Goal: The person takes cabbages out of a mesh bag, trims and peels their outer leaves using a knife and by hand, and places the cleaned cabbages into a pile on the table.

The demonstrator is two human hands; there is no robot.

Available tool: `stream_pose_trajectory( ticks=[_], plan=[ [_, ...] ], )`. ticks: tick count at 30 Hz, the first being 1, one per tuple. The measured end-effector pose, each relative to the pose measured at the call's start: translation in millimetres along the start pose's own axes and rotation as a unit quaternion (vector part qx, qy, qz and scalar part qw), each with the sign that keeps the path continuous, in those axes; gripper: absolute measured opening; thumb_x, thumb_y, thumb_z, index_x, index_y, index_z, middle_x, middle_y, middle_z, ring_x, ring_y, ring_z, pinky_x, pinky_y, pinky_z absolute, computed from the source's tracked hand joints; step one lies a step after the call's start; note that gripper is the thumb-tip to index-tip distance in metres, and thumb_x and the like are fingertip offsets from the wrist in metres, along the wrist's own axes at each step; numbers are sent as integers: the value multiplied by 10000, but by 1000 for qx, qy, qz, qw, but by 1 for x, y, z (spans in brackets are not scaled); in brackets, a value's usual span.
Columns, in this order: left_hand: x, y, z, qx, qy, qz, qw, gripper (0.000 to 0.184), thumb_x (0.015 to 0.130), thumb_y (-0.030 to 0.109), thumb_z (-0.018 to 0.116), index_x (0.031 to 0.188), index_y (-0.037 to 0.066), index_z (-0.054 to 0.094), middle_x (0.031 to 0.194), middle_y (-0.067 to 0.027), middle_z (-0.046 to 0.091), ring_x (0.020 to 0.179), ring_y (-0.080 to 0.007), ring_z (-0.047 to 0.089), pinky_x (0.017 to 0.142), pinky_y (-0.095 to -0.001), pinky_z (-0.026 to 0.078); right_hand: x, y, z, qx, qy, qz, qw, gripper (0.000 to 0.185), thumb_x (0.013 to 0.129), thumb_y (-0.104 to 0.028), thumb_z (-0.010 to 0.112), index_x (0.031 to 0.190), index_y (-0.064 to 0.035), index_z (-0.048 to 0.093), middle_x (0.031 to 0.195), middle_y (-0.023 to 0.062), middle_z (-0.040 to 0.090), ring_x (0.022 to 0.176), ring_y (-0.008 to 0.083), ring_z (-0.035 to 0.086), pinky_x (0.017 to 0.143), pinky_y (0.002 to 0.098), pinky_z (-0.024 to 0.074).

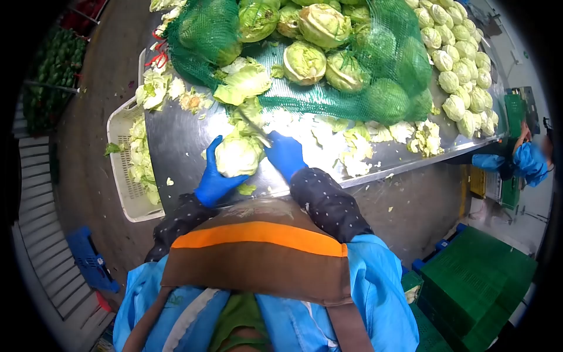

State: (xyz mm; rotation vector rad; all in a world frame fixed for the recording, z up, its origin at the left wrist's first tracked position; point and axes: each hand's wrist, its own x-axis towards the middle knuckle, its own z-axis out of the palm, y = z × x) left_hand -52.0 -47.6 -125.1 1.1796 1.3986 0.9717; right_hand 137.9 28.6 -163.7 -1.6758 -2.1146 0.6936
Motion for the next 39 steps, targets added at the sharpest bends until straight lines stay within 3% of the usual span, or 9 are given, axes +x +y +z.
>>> stream_pose_trajectory(
  ticks=[4, 6, 8, 11, 13, 18, 22, 29, 39],
  plan=[
    [-25, 39, -37, -129, 26, -175, 976, 1115, 674, 98, 817, 1420, 3, -7, 1332, -213, 370, 1213, -275, 453, 947, -369, 475, -27, -15, -11, 90, -27, 26, 995, 312, 761, -325, 704, 1025, -169, 646, 763, 137, 664, 716, 326, 652, 628, 397, 518],
    [-20, 31, -36, -154, 81, -214, 961, 1108, 647, 114, 839, 1402, -11, 38, 1287, -213, 404, 1159, -263, 491, 933, -362, 481, -25, -17, -12, 68, -5, 48, 997, 403, 754, -230, 684, 1138, -141, 597, 824, 136, 669, 729, 303, 659, 637, 384, 522],
    [-18, 7, -31, -46, 86, -119, 988, 1103, 615, 151, 863, 1380, -12, 85, 1258, -202, 420, 1134, -254, 497, 931, -364, 476, -14, -15, -28, 67, 22, 84, 994, 598, 743, -196, 703, 1299, -126, 492, 843, 111, 658, 718, 245, 658, 636, 345, 524],
    [-24, -3, -24, 64, 92, -71, 991, 1070, 534, 216, 908, 1289, -2, 182, 1203, -187, 407, 1120, -262, 479, 945, -371, 453, -17, -22, -53, 81, 106, -21, 991, 656, 723, -282, 767, 1302, -143, 491, 692, 61, 583, 620, 176, 616, 576, 296, 506],
    [-25, -5, -16, 93, 97, -48, 990, 1053, 522, 218, 912, 1262, 5, 194, 1200, -190, 385, 1132, -274, 465, 951, -374, 447, -23, -44, -67, 176, -130, 73, 973, 646, 706, -344, 788, 1267, -147, 536, 704, 58, 618, 618, 186, 620, 611, 297, 506],
    [-25, 5, -11, 37, 74, -50, 995, 1051, 550, 157, 892, 1297, 25, 165, 1226, -202, 352, 1159, -283, 447, 982, -371, 429, -20, -40, -16, 230, -165, -60, 957, 661, 699, -374, 793, 1244, -76, 564, 818, 123, 654, 681, 206, 633, 709, 324, 515],
    [-26, 0, -13, 9, 62, -47, 997, 1120, 558, 141, 885, 1372, 30, 123, 1263, -207, 344, 1170, -283, 445, 992, -373, 423, -12, -39, -30, 321, -327, 68, 886, 627, 727, -385, 732, 1225, -43, 567, 948, 190, 668, 842, 296, 664, 780, 363, 516],
    [-27, 1, -15, -5, 49, -80, 996, 1134, 573, 129, 875, 1403, 18, 109, 1304, -210, 338, 1204, -282, 422, 1014, -379, 403, -18, -44, -20, 151, -196, -38, 968, 512, 734, -322, 661, 1194, -108, 592, 896, 162, 681, 831, 325, 658, 780, 393, 519],
    [-26, 17, -14, -114, 33, -100, 988, 1073, 588, 153, 868, 1369, -20, 152, 1250, -187, 430, 1159, -269, 471, 982, -382, 433, -28, -52, -28, 68, -116, -191, 972, 248, 791, -208, 625, 1012, -94, 637, 861, 116, 663, 752, 303, 647, 682, 373, 519]
  ],
)
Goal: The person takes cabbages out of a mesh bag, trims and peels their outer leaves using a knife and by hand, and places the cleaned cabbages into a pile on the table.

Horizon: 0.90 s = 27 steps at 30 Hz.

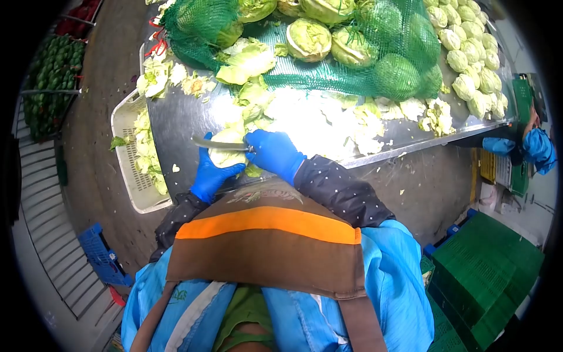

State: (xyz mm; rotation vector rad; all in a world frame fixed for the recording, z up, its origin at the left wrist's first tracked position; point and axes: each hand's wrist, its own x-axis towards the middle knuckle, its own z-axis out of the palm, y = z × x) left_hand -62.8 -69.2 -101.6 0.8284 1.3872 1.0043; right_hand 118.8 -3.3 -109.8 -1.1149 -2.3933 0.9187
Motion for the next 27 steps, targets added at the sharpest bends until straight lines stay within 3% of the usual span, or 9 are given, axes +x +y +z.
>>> stream_pose_trajectory(
  ticks=[4, 5, 8, 9, 15, 18, 21, 25, 27],
  plan=[
    [2, -26, -12, 204, 41, 69, 976, 1038, 589, 192, 873, 1363, -29, 218, 1278, -190, 413, 1161, -276, 470, 987, -359, 426, 8, 18, 13, 131, 68, 28, 989, 151, 781, -197, 631, 846, -61, 642, 790, 156, 638, 714, 352, 622, 656, 400, 502],
    [2, -20, -11, 159, 32, 79, 984, 991, 610, 228, 864, 1354, -37, 266, 1264, -195, 438, 1149, -273, 481, 987, -357, 422, 6, 11, 11, 136, 78, 28, 987, 154, 779, -199, 635, 844, -60, 641, 779, 160, 635, 708, 355, 620, 648, 402, 500],
    [20, -16, -20, 50, -62, -82, 993, 944, 632, 255, 853, 1339, -47, 304, 1245, -199, 471, 1139, -267, 493, 983, -365, 422, 5, 11, 13, 138, 97, 81, 982, 179, 749, -206, 658, 826, -46, 635, 730, 166, 635, 681, 343, 629, 620, 391, 498],
    [6, 0, -9, 121, 30, -85, 989, 906, 649, 269, 842, 1326, -53, 334, 1230, -204, 495, 1136, -267, 502, 975, -367, 423, 8, 16, 14, 145, 119, 110, 976, 182, 743, -206, 660, 818, -42, 634, 722, 166, 635, 677, 338, 631, 618, 386, 499],
    [-14, -2, 1, 214, 50, 119, 968, 948, 620, 213, 852, 1352, -31, 302, 1274, -204, 459, 1182, -286, 471, 998, -378, 409, 7, 57, 15, 186, 198, 258, 927, 158, 729, -171, 649, 746, -15, 633, 696, 179, 626, 636, 322, 623, 597, 371, 489],
    [-17, 15, 1, 220, 59, 186, 956, 982, 602, 174, 858, 1377, -3, 281, 1281, -198, 455, 1196, -296, 462, 1010, -389, 402, 3, 47, -10, 116, 192, 299, 927, 223, 760, -212, 668, 907, -45, 645, 670, 167, 615, 630, 283, 624, 591, 354, 487],
    [-19, 31, 6, 184, 59, 198, 961, 985, 601, 147, 858, 1382, 2, 276, 1297, -191, 443, 1210, -294, 455, 1019, -395, 393, -6, 1, -54, 177, 190, 205, 944, 618, 727, -363, 775, 1241, -117, 537, 731, 95, 633, 665, 191, 638, 627, 301, 510],
    [-16, 36, 2, 226, 28, 253, 940, 996, 589, 117, 866, 1384, 12, 275, 1337, -177, 414, 1224, -287, 447, 1037, -403, 378, 4, -31, -74, 122, 192, 21, 973, 808, 626, -377, 823, 1315, -123, 484, 1107, 106, 587, 859, 284, 634, 726, 330, 524],
    [-17, 34, 0, 238, 21, 264, 935, 1005, 582, 138, 876, 1382, 7, 282, 1345, -178, 408, 1228, -289, 441, 1041, -407, 371, 10, -3, -54, 220, 137, 82, 962, 594, 677, -346, 806, 1152, -53, 601, 874, 115, 630, 783, 229, 641, 710, 313, 511]
  ],
)
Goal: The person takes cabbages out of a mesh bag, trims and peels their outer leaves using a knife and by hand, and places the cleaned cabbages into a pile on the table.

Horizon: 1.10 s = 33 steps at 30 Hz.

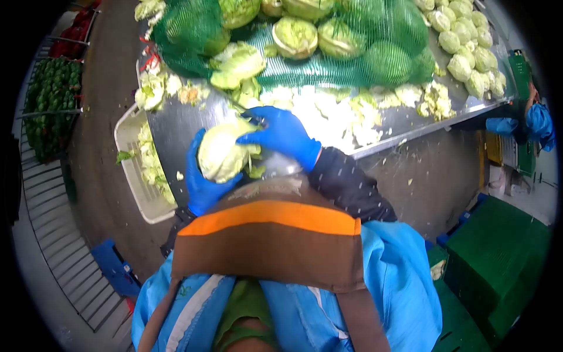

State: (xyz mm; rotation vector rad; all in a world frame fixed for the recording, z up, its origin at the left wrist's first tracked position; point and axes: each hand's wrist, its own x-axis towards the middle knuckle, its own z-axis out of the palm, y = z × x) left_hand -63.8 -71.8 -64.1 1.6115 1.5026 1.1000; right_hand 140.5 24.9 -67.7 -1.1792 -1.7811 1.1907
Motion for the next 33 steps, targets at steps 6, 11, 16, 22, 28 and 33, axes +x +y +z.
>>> stream_pose_trajectory(
  ticks=[6, 11, 16, 22, 28, 33],
  plan=[
    [1, 5, -7, -61, 36, -13, 997, 947, 636, 230, 843, 1380, 27, 293, 1345, -151, 410, 1234, -265, 430, 1037, -408, 367, -8, 10, -13, 162, -53, 209, 963, 315, 730, -232, 785, 904, -1, 660, 689, -1, 606, 593, 59, 492, 535, 256, 430],
    [-9, -3, -12, -517, 103, -304, 794, 694, 877, 298, 608, 1432, 65, 262, 1448, -147, 340, 1303, -327, 375, 1066, -490, 350, -21, 46, -17, -161, 4, 161, 974, 401, 711, -233, 785, 1031, -26, 658, 774, 68, 642, 640, 167, 588, 641, 297, 498],
    [3, 13, -18, -642, 44, -322, 694, 673, 892, 468, 531, 1425, 121, 311, 1432, -126, 372, 1292, -322, 388, 1014, -499, 391, -11, -17, -29, -87, 114, -19, 989, 560, 676, -299, 814, 1160, -116, 599, 929, 79, 623, 782, 202, 632, 690, 304, 516],
    [11, 22, -10, -632, -6, -384, 673, 708, 858, 582, 496, 1410, 166, 347, 1413, -97, 402, 1256, -311, 426, 964, -474, 423, 2, -35, -4, 13, 54, -43, 998, 701, 686, -377, 804, 1254, -80, 522, 1015, 110, 637, 856, 204, 634, 771, 328, 511],
    [7, 14, -8, -637, -92, -287, 709, 735, 860, 555, 490, 1420, 117, 305, 1407, -131, 401, 1285, -308, 393, 1047, -498, 332, 22, -42, -8, 208, -68, 153, 964, 201, 792, -161, 720, 918, -12, 673, 729, 28, 632, 565, 92, 537, 510, 259, 443],
    [11, 14, -8, -624, -87, -286, 722, 602, 923, 454, 416, 1411, 120, 300, 1424, -124, 379, 1292, -279, 384, 1082, -463, 301, -6, -43, -51, 341, -258, 68, 901, 204, 740, -97, 763, 904, -6, 683, 834, 51, 673, 696, 113, 597, 622, 248, 473]
  ],
)
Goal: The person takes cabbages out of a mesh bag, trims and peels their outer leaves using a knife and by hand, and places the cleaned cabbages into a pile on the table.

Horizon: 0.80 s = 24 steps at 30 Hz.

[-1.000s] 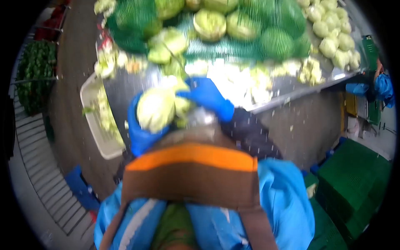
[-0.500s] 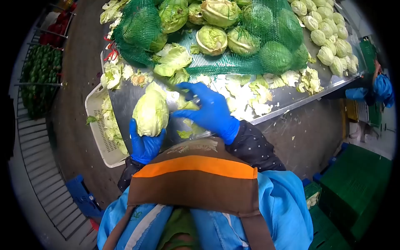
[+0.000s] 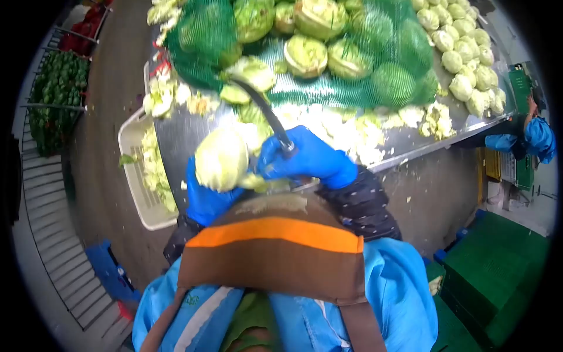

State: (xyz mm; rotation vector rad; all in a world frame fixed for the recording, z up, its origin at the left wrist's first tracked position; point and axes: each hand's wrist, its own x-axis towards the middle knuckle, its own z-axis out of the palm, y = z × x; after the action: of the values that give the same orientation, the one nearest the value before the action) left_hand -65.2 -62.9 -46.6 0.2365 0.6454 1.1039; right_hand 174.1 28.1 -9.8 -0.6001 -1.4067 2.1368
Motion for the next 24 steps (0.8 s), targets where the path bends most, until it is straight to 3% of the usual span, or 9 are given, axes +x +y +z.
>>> stream_pose_trajectory(
  ticks=[1, 4, 6, 11, 14, 16, 18, 20, 24],
  plan=[
    [0, 0, 2, -214, 48, -52, 974, 560, 939, 423, 407, 1401, 120, 311, 1421, -120, 387, 1288, -261, 391, 1089, -446, 295, -13, -3, 2, -19, -73, 19, 997, 222, 726, -91, 772, 910, -4, 684, 858, 50, 676, 762, 122, 604, 681, 256, 475],
    [8, -2, 12, -93, 62, 40, 993, 664, 918, 500, 409, 1437, 109, 274, 1416, -138, 380, 1301, -273, 373, 1062, -466, 303, -28, -23, -15, -187, -142, 8, 972, 289, 689, -86, 795, 951, -20, 692, 909, 47, 687, 790, 103, 601, 716, 256, 471],
    [11, -8, 6, 385, 19, 120, 915, 706, 904, 577, 379, 1428, 110, 301, 1418, -160, 376, 1245, -292, 434, 989, -473, 394, -19, -2, -28, -131, 29, 44, 990, 540, 697, -47, 756, 1195, -27, 549, 1074, 63, 651, 780, 85, 590, 679, 222, 466],
    [18, -8, 21, 285, -25, -52, 957, 744, 893, 625, 373, 1422, 106, 308, 1369, -175, 436, 1095, -322, 566, 847, -431, 515, 23, 54, 3, 72, 148, 14, 986, 771, 754, -63, 697, 1425, -40, 318, 1188, 42, 571, 621, 18, 475, 533, 165, 428],
    [12, 14, 11, 25, -21, -283, 958, 780, 886, 644, 370, 1436, 100, 268, 1328, -183, 467, 1070, -339, 579, 835, -434, 526, 15, 52, 5, 176, 132, 16, 975, 611, 818, -127, 664, 1368, -43, 411, 860, -31, 579, 577, 11, 433, 478, 152, 353],
    [9, 7, 21, 388, 31, -28, 921, 847, 784, 425, 666, 1441, 96, 244, 1397, -182, 377, 1254, -350, 416, 980, -450, 420, 15, 64, 0, 219, 173, 47, 959, 518, 832, -112, 636, 1317, -36, 472, 771, -60, 536, 562, 9, 418, 464, 153, 330],
    [16, 4, 16, 627, 22, 222, 747, 996, 651, 261, 828, 1437, 95, 239, 1423, -192, 334, 1343, -344, 302, 1079, -428, 320, 16, 69, -5, 233, 193, 82, 950, 429, 843, -100, 615, 1259, -29, 532, 729, -66, 529, 555, 9, 413, 461, 154, 319],
    [26, 8, 18, 733, -34, 172, 657, 959, 565, 220, 867, 1367, 34, 375, 1424, -213, 315, 1321, -356, 327, 1073, -413, 319, 14, 73, -7, 218, 187, 123, 950, 347, 852, -91, 600, 1192, -22, 589, 734, -49, 557, 554, 12, 419, 468, 154, 319],
    [44, -36, -12, 605, 101, 112, 782, 919, 602, 301, 850, 1347, 20, 390, 1377, -221, 365, 1273, -364, 381, 1031, -413, 367, 26, 123, -10, 67, 324, 18, 943, 255, 850, -84, 605, 1090, -2, 637, 930, 62, 659, 787, 94, 589, 702, 231, 480]
  ],
)
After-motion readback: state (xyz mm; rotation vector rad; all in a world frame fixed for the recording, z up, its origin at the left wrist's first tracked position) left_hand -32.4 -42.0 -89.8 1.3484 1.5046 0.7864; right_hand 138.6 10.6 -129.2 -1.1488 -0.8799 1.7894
